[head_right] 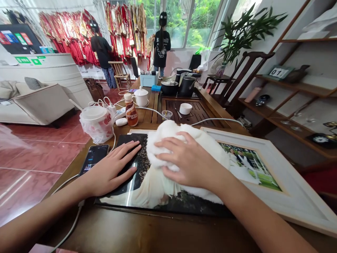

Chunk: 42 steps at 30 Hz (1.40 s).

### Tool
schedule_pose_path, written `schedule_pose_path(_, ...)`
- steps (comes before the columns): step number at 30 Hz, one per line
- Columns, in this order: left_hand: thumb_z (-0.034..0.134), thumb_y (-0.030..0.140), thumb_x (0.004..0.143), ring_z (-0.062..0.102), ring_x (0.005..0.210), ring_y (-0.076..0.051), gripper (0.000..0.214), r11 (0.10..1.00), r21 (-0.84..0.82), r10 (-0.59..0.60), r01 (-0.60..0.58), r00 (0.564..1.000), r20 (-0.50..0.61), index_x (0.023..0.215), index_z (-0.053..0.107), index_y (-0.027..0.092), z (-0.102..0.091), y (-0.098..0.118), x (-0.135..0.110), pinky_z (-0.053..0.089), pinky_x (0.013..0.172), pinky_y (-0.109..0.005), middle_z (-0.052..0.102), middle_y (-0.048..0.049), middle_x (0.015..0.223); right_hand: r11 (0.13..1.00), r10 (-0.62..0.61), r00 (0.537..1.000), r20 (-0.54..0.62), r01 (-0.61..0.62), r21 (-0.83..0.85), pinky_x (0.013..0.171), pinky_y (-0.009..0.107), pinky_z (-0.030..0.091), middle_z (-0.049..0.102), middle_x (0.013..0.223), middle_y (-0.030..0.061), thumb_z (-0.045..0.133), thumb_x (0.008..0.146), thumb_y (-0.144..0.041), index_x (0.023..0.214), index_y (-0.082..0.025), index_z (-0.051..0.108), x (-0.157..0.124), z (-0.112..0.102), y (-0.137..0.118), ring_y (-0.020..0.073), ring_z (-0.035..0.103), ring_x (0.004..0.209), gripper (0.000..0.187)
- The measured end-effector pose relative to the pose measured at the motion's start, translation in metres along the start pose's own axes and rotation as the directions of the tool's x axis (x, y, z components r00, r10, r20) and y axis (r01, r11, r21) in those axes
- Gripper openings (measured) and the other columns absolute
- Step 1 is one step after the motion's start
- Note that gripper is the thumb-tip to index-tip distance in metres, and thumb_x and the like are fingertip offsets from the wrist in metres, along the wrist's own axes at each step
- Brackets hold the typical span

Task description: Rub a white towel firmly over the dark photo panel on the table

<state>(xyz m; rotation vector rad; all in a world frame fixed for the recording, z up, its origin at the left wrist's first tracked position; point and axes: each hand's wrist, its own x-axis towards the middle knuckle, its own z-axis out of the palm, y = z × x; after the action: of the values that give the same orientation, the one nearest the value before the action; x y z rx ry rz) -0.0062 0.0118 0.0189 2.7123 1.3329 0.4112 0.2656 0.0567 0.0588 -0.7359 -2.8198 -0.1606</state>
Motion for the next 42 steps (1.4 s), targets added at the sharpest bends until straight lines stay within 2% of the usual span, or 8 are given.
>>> schedule_pose_path(4, 0.041, 0.037, 0.102, 0.021, 0.148, -0.026, 0.058, 1.0, -0.002, -0.004, 0.004, 1.0, -0.001, 0.153, 0.024, 0.019, -0.001, 0.001, 0.0, 0.022, 0.12, -0.045, 0.026, -0.0095, 0.159, 0.999, 0.032, 0.999, -0.029, -0.033, -0.034, 0.103, 0.056, 0.03, 0.061, 0.133, 0.0063, 0.057, 0.084, -0.027, 0.102, -0.028, 0.07, 0.0, 0.001, 0.014, 0.0291, 0.056, 0.12, 0.022)
schedule_pose_path(9, 0.042, 0.037, 0.101, 0.023, 0.147, -0.027, 0.056, 1.0, -0.011, 0.004, -0.005, 1.0, -0.019, 0.152, 0.028, 0.02, 0.001, -0.002, 0.001, 0.024, 0.12, -0.048, 0.029, -0.0104, 0.158, 0.993, -0.094, 0.995, 0.033, 0.091, 0.078, 0.105, 0.057, 0.024, 0.058, 0.137, 0.0037, 0.056, 0.084, -0.028, 0.093, -0.028, 0.067, 0.002, -0.003, -0.015, 0.0275, 0.054, 0.122, 0.015)
schedule_pose_path(12, 0.043, 0.037, 0.101, 0.025, 0.146, -0.028, 0.053, 1.0, -0.018, 0.01, -0.01, 0.999, -0.032, 0.149, 0.033, 0.02, 0.003, -0.004, 0.002, 0.026, 0.119, -0.049, 0.032, -0.0114, 0.156, 0.986, -0.105, 0.993, 0.061, 0.096, 0.134, 0.107, 0.055, 0.02, 0.058, 0.138, 0.0, 0.055, 0.085, -0.028, 0.092, -0.029, 0.067, 0.003, -0.004, -0.026, 0.0259, 0.053, 0.124, 0.015)
schedule_pose_path(18, 0.04, 0.038, 0.102, 0.019, 0.148, -0.026, 0.058, 1.0, 0.002, -0.012, 0.012, 1.0, 0.012, 0.154, 0.022, 0.02, -0.001, 0.001, 0.0, 0.022, 0.12, -0.047, 0.025, -0.0089, 0.16, 0.999, 0.019, 1.0, -0.009, -0.019, 0.041, 0.102, 0.056, 0.03, 0.061, 0.133, 0.0051, 0.057, 0.084, -0.028, 0.102, -0.028, 0.07, 0.001, -0.001, 0.008, 0.0301, 0.057, 0.119, 0.022)
schedule_pose_path(22, 0.041, 0.038, 0.102, 0.02, 0.148, -0.026, 0.058, 1.0, -0.003, -0.016, 0.016, 1.0, 0.01, 0.154, 0.024, 0.019, -0.003, 0.003, -0.001, 0.022, 0.12, -0.046, 0.025, -0.0092, 0.16, 0.997, 0.075, 0.997, -0.016, -0.074, 0.01, 0.101, 0.056, 0.031, 0.061, 0.133, 0.0064, 0.057, 0.085, -0.028, 0.101, -0.028, 0.071, 0.001, 0.001, 0.02, 0.0313, 0.056, 0.119, 0.021)
schedule_pose_path(31, 0.042, 0.038, 0.101, 0.025, 0.146, -0.027, 0.053, 1.0, 0.0, 0.01, -0.01, 1.0, -0.013, 0.149, 0.033, 0.018, 0.001, -0.003, 0.001, 0.025, 0.119, -0.047, 0.033, -0.0126, 0.156, 0.984, -0.1, 0.994, 0.039, 0.093, 0.15, 0.107, 0.056, 0.021, 0.057, 0.139, 0.0008, 0.056, 0.086, -0.03, 0.096, -0.03, 0.067, 0.004, 0.0, -0.027, 0.0251, 0.052, 0.125, 0.016)
schedule_pose_path(39, 0.041, 0.039, 0.101, 0.022, 0.147, -0.027, 0.058, 1.0, -0.015, -0.011, 0.011, 1.0, -0.021, 0.154, 0.023, 0.022, -0.001, 0.002, -0.003, 0.024, 0.12, -0.047, 0.027, -0.0081, 0.159, 0.997, 0.075, 0.997, -0.004, -0.075, 0.019, 0.104, 0.055, 0.03, 0.061, 0.133, 0.0043, 0.056, 0.086, -0.029, 0.104, -0.029, 0.07, 0.001, -0.001, 0.019, 0.0285, 0.055, 0.122, 0.023)
schedule_pose_path(42, 0.04, 0.039, 0.102, 0.022, 0.147, -0.026, 0.057, 1.0, -0.017, -0.023, 0.023, 0.999, -0.024, 0.154, 0.024, 0.022, -0.001, 0.003, -0.004, 0.024, 0.12, -0.046, 0.026, -0.0079, 0.159, 0.997, 0.082, 0.997, -0.006, -0.082, -0.001, 0.103, 0.057, 0.03, 0.061, 0.133, 0.0041, 0.057, 0.085, -0.031, 0.104, -0.031, 0.07, 0.0, -0.002, 0.019, 0.0299, 0.054, 0.122, 0.023)
